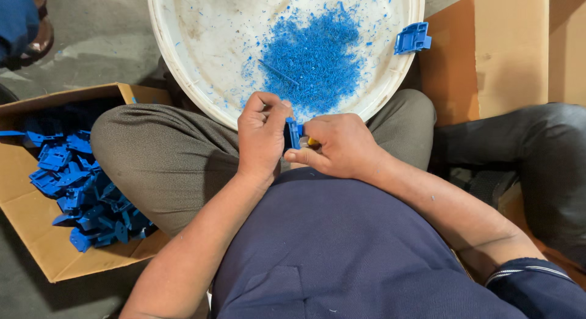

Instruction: The person uses a utility knife to scrape excess material from blue plastic components over a white bucket, handling the items one at a time and placing finished parts into a box.

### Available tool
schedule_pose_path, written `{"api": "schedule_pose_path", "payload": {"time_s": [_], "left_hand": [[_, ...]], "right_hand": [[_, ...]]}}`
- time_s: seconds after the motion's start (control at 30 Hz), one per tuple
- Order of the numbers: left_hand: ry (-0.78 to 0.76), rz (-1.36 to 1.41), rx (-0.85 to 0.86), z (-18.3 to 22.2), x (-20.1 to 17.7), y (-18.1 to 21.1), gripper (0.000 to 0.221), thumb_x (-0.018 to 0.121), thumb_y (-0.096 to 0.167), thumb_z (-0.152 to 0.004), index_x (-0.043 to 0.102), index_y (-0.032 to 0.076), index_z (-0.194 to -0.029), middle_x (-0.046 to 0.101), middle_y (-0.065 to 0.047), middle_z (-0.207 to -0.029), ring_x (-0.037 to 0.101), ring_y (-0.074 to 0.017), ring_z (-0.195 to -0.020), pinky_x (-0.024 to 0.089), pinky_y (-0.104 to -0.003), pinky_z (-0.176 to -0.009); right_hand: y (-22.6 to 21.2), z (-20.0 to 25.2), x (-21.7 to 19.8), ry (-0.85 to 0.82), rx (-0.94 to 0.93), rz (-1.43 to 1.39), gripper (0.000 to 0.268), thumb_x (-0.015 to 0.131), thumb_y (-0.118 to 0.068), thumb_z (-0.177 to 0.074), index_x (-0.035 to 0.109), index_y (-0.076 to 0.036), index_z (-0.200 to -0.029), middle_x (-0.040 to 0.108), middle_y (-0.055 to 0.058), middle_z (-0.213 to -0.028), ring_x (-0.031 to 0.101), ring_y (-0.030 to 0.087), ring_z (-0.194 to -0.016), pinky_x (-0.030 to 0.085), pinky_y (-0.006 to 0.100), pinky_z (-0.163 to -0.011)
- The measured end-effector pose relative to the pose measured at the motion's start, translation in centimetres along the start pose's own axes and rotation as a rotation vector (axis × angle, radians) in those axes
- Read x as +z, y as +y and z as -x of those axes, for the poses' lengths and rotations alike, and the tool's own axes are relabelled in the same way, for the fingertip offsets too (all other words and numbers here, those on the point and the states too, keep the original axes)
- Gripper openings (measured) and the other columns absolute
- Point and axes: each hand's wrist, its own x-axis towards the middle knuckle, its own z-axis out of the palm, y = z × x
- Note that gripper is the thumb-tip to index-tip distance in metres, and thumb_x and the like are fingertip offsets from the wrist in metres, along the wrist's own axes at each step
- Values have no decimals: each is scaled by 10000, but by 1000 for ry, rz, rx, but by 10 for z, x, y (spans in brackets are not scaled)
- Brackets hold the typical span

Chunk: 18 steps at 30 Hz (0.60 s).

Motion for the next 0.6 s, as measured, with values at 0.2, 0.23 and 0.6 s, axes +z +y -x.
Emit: {"api": "schedule_pose_path", "payload": {"time_s": [0.2, 0.23, 0.6], "left_hand": [[36, 11, -26, 0, 2, 3, 98, 672, 106, -961, 581, 71, -952, 609, 3, -818, 545, -48, -696, 454, -234, -602], [38, 22, -27, 0, 2, 3, 101, 676, 105, -963, 582, 69, -956, 605, 0, -815, 542, -49, -698, 455, -236, -605], [33, 16, -11, 1, 2, 2, 114, 687, 96, -967, 577, 67, -955, 601, -4, -823, 540, -47, -712, 452, -232, -622]], "right_hand": [[-3, 1, -2, 113, -30, 0, 541, 774, -545, -834, 579, -49, -742, 602, 124, -693, 630, 354, -656, 465, 457, -566], [-3, 1, -2, 94, -19, 7, 543, 776, -544, -838, 575, -51, -734, 601, 122, -690, 628, 355, -655, 465, 460, -569], [-4, 0, -1, 58, 3, 11, 549, 785, -529, -849, 548, -56, -704, 585, 115, -673, 617, 358, -649, 461, 469, -576]]}}
